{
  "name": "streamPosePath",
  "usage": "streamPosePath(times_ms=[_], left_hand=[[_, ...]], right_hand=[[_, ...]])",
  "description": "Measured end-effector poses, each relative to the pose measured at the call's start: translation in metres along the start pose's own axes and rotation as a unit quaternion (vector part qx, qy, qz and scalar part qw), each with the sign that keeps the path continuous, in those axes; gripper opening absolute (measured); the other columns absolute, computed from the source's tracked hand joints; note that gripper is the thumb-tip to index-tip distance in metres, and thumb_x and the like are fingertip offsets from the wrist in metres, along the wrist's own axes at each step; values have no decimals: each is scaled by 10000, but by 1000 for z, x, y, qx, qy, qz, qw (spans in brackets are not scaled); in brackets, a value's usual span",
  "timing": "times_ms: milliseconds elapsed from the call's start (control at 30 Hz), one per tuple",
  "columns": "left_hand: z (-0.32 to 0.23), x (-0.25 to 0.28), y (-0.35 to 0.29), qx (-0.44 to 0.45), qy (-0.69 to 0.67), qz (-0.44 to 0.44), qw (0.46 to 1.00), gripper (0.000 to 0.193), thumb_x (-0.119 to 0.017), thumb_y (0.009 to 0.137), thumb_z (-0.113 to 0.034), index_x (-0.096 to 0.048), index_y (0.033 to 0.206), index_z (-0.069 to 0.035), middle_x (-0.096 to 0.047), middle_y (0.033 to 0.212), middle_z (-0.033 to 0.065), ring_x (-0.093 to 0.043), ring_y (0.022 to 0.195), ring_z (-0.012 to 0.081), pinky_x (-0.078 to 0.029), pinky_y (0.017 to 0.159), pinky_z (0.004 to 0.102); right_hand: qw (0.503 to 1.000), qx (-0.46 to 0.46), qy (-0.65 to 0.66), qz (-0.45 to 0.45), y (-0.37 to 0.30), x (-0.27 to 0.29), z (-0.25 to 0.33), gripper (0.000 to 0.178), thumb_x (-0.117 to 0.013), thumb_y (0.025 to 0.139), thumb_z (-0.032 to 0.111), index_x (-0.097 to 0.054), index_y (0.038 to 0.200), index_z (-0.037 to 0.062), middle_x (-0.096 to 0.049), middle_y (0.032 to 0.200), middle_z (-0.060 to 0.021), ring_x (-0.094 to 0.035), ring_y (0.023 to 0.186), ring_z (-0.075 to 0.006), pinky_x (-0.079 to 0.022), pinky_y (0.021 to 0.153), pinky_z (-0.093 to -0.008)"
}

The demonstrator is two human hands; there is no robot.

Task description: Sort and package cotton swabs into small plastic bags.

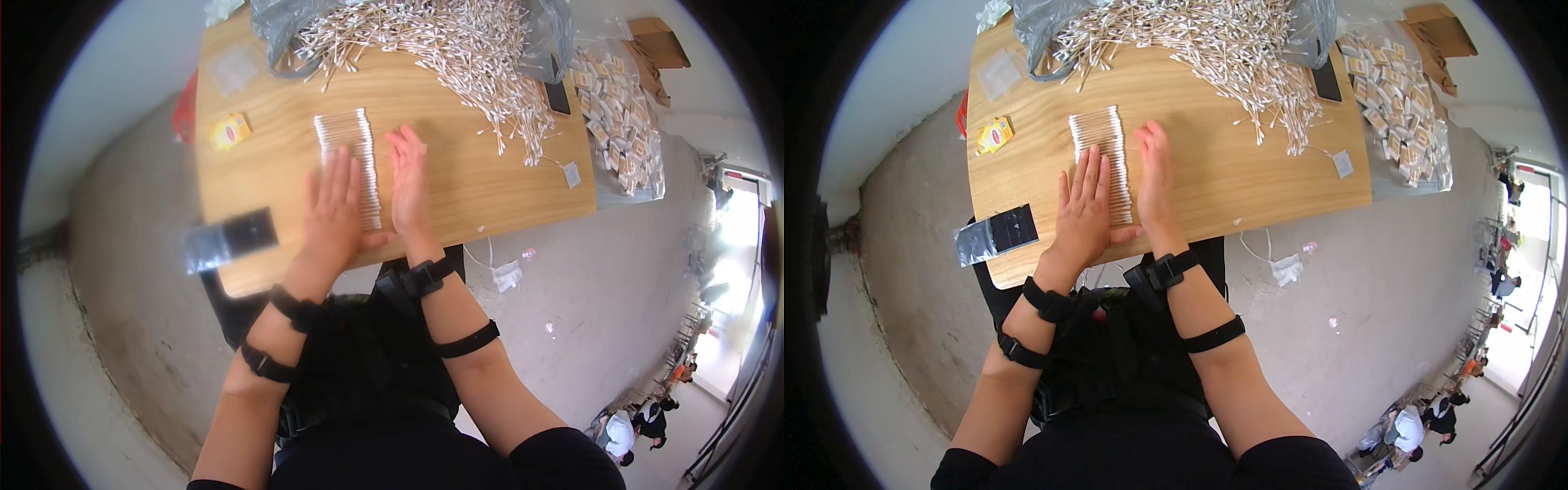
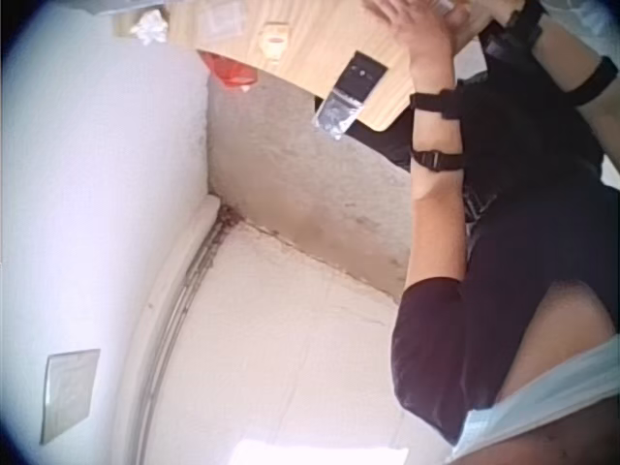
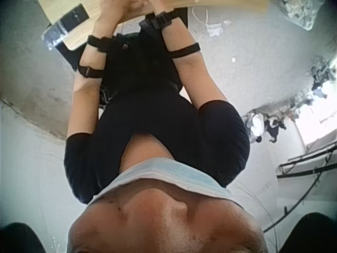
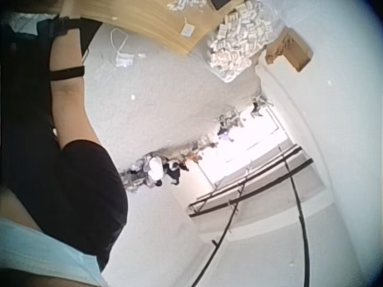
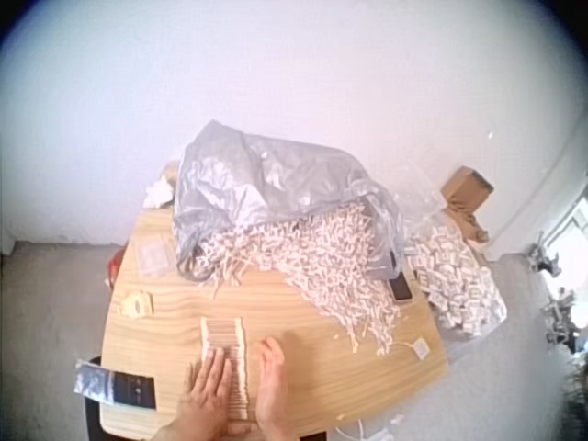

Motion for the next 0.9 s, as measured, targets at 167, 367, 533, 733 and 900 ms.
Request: streamPosePath(times_ms=[167, 367, 533, 733, 900], left_hand=[[9, 13, -15, 47, -62, -5, 997, 1339, -748, 505, -656, -143, 1469, 51, -160, 1538, 237, -133, 1441, 371, -144, 1129, 552], [14, -1, -20, 28, -41, -34, 998, 1347, -847, 466, -536, -154, 1465, 45, -199, 1521, 243, -168, 1432, 368, -157, 1137, 529], [12, 2, -25, 23, -71, -49, 996, 1355, -834, 446, -564, -176, 1456, 55, -215, 1515, 247, -181, 1428, 372, -167, 1134, 526], [-1, 5, -45, -12, -45, -24, 999, 1329, -819, 450, -585, -215, 1441, 64, -239, 1510, 236, -209, 1421, 361, -179, 1130, 526], [-2, 2, -47, -32, -32, -33, 998, 1311, -807, 473, -600, -222, 1441, 63, -232, 1515, 230, -208, 1423, 352, -184, 1127, 529]], right_hand=[[1000, -3, 3, -10, -12, 0, -1, 625, -213, 1029, 433, -283, 1393, -70, -410, 1357, -180, -339, 1332, -233, -160, 1170, -368], [984, 4, -171, 52, -25, -25, 7, 554, -302, 1017, 412, -363, 1368, -12, -438, 1333, -161, -374, 1289, -238, -244, 1101, -374], [1000, 5, -15, 9, -18, -4, -6, 573, -260, 1026, 418, -332, 1381, -25, -381, 1393, -137, -340, 1330, -233, -187, 1151, -351], [995, 6, -94, 29, -49, -5, -4, 585, -281, 1020, 425, -327, 1376, -37, -390, 1364, -168, -351, 1318, -228, -195, 1158, -352], [999, 17, -28, 14, -43, -1, -9, 565, -274, 1023, 418, -345, 1368, -24, -407, 1346, -148, -352, 1313, -219, -209, 1149, -352]])
Point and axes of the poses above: each hand's wrist, its own y-axis towards the middle knuckle, its own x-axis out of the back of the hand, z = x × y, the point moved 1 cm from there along y, towards the middle knuckle
